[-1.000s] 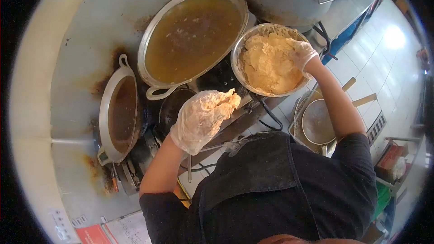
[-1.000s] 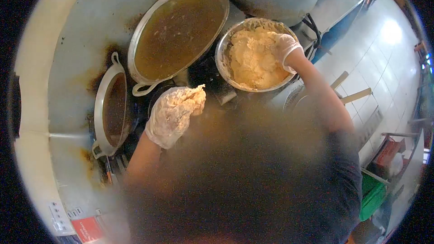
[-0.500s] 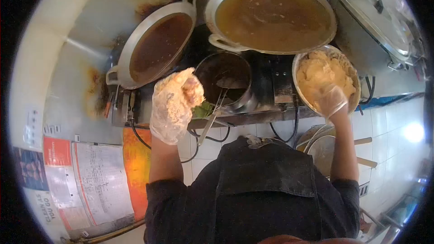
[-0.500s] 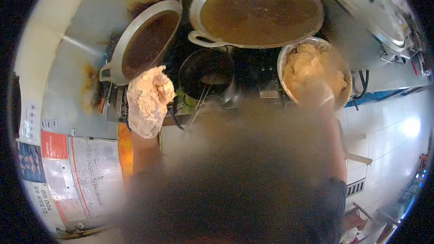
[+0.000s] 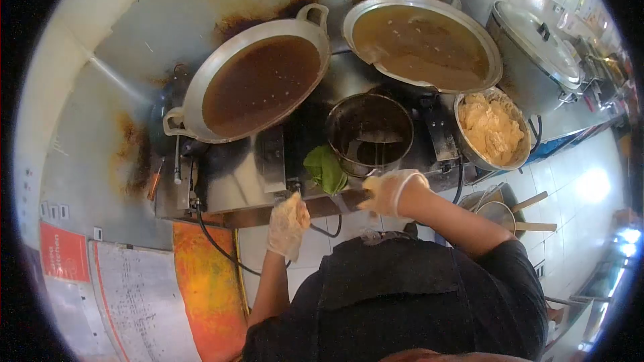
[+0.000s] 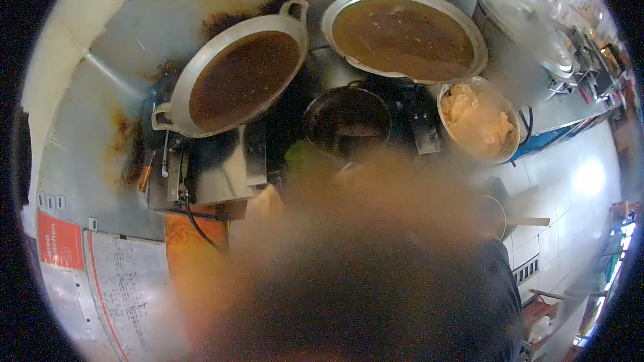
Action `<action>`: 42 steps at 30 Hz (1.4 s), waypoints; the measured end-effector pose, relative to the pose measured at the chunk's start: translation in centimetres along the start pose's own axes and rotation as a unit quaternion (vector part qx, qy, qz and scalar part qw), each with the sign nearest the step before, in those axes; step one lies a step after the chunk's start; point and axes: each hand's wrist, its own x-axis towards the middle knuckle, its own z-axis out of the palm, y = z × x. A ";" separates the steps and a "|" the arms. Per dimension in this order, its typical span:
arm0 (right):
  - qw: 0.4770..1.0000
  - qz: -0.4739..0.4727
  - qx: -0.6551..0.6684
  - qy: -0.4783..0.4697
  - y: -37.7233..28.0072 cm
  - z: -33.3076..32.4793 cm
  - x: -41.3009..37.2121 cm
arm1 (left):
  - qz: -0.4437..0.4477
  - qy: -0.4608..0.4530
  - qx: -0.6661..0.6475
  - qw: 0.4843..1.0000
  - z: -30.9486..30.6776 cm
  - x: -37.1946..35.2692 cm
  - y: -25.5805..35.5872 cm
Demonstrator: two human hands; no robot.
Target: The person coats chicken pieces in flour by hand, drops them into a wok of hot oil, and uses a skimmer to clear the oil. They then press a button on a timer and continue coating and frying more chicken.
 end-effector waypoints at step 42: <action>0.851 0.434 -0.141 0.260 45.7 -14.3 1.4 | -0.355 -0.304 0.135 0.874 -3.3 -23.8 -38.0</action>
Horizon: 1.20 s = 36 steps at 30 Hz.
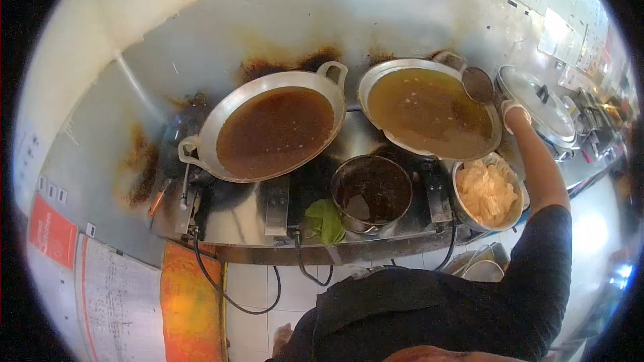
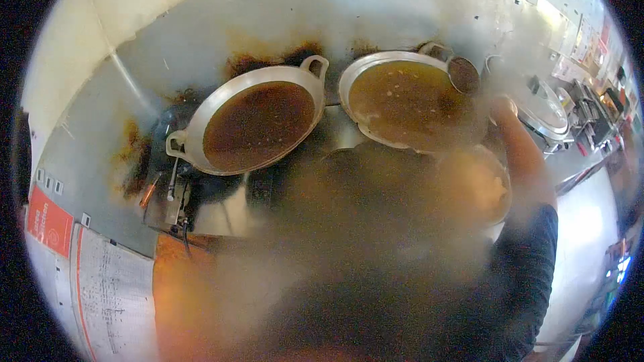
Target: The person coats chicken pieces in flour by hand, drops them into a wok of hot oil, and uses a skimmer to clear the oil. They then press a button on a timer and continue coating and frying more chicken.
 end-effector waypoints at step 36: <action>0.859 -0.499 0.083 -0.079 -2.4 -7.5 -9.8 | 0.072 0.008 0.082 0.994 -3.5 5.8 5.7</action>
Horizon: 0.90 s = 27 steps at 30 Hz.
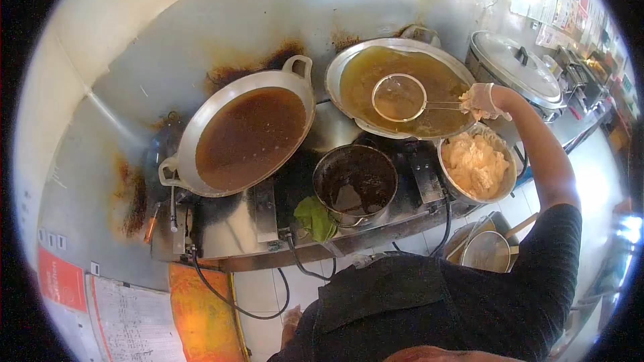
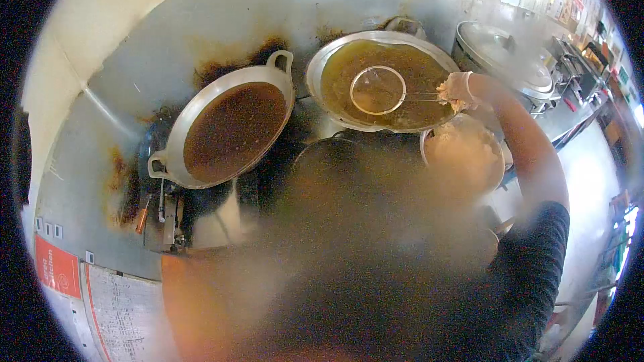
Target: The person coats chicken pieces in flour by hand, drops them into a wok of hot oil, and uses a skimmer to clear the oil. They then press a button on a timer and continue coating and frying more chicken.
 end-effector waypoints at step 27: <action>0.970 0.142 0.139 0.142 -1.2 1.5 -0.8 | -0.011 0.000 0.026 1.000 -1.1 -0.6 -5.5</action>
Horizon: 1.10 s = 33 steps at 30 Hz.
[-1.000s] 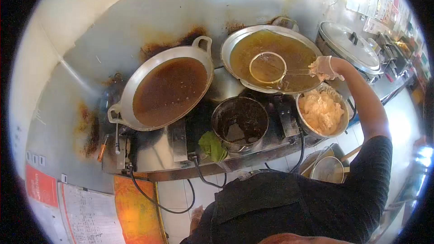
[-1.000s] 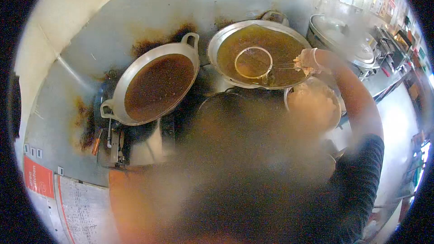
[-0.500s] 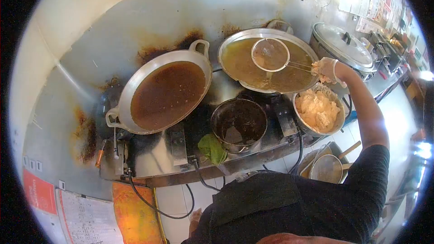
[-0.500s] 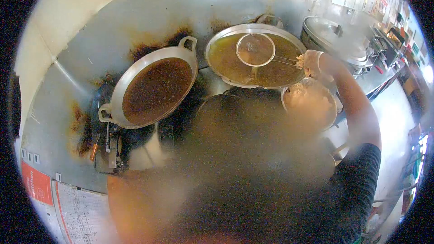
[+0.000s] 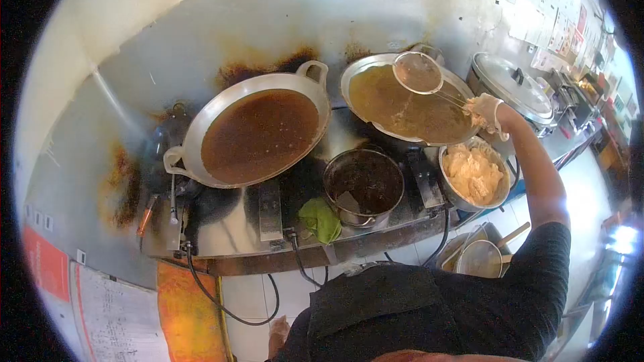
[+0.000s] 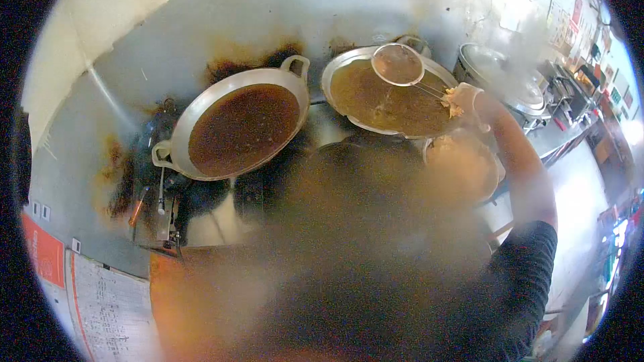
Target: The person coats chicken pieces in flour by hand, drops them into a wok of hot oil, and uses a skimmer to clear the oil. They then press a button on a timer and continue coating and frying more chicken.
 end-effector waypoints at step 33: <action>0.954 0.186 -0.205 -0.119 -17.5 22.5 -7.1 | 0.109 -0.044 0.021 0.993 5.4 0.0 -3.8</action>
